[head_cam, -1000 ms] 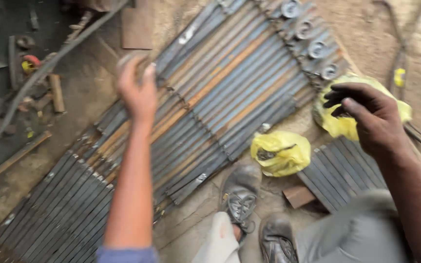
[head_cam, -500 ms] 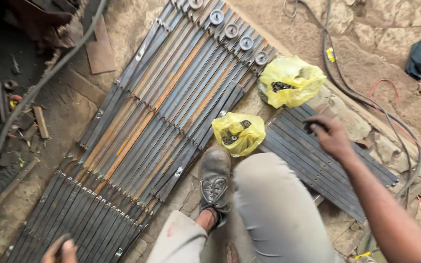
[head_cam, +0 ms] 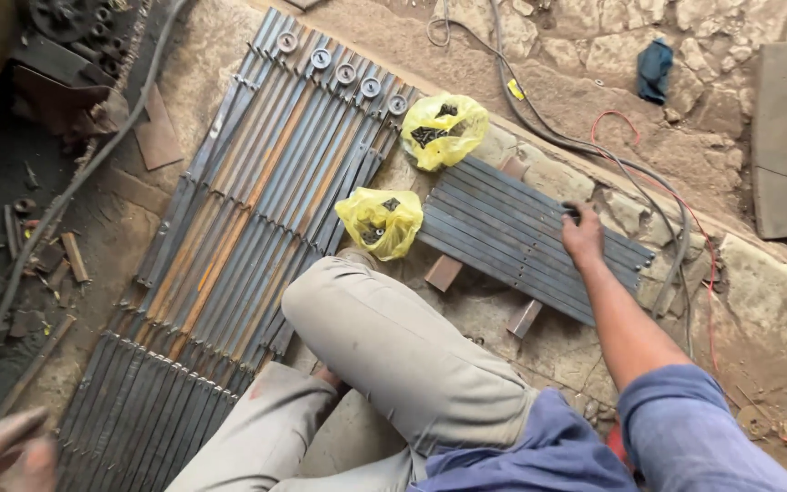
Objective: The person sits on the ground and assembles metal bars by inserting small metal pins into holes along the bars. They retrieve pins from yellow plastic bags and place them into the bars, occasionally adjusting the bars' positions.
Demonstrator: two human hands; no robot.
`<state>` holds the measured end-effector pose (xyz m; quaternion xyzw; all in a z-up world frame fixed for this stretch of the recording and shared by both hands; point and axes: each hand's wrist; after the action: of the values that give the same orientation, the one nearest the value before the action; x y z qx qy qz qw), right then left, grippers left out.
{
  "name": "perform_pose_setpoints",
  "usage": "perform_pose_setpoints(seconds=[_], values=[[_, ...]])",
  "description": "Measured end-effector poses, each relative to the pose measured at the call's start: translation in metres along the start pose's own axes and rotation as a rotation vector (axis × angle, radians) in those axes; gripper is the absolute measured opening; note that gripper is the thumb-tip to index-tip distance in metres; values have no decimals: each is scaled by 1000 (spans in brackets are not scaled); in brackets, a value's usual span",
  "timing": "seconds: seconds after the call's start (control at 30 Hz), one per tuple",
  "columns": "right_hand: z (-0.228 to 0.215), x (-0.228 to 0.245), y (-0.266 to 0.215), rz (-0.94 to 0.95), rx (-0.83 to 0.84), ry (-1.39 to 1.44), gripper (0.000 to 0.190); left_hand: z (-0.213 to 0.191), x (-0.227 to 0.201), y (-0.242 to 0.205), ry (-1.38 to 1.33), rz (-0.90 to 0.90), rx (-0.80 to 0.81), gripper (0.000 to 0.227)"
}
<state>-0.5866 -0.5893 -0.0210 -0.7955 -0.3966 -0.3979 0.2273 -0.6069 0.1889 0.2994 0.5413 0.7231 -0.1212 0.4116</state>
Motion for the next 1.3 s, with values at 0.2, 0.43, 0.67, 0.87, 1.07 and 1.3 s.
perform_pose_setpoints(seconds=[0.2, 0.43, 0.67, 0.87, 1.07, 1.3], values=[[0, 16, -18, 3, 12, -53, 32, 11, -110, -24, 451, 271, 477, 34], [26, 49, -43, -27, 204, -145, 45, 2, -119, -35, 422, 25, 512, 37], [26, 39, -66, -142, 212, -117, 44, 5, -112, -42, 353, 19, 525, 38], [9, 6, -98, -48, 84, -239, 42, 2, -104, -38, 221, 82, 532, 35], [11, 0, -122, -45, 58, -113, 40, -2, -128, -34, 226, 60, 351, 31], [46, 81, -85, -199, 152, 84, 39, 85, -172, -58, -190, 323, 331, 29]])
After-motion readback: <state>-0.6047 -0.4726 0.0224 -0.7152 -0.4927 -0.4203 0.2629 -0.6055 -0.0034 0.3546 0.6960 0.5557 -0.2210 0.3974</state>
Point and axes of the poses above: each hand's wrist, its own y-axis towards the middle knuckle, its own z-axis out of the palm, x = y × z, and after that the axes turned 10 degrees about y, right-handed
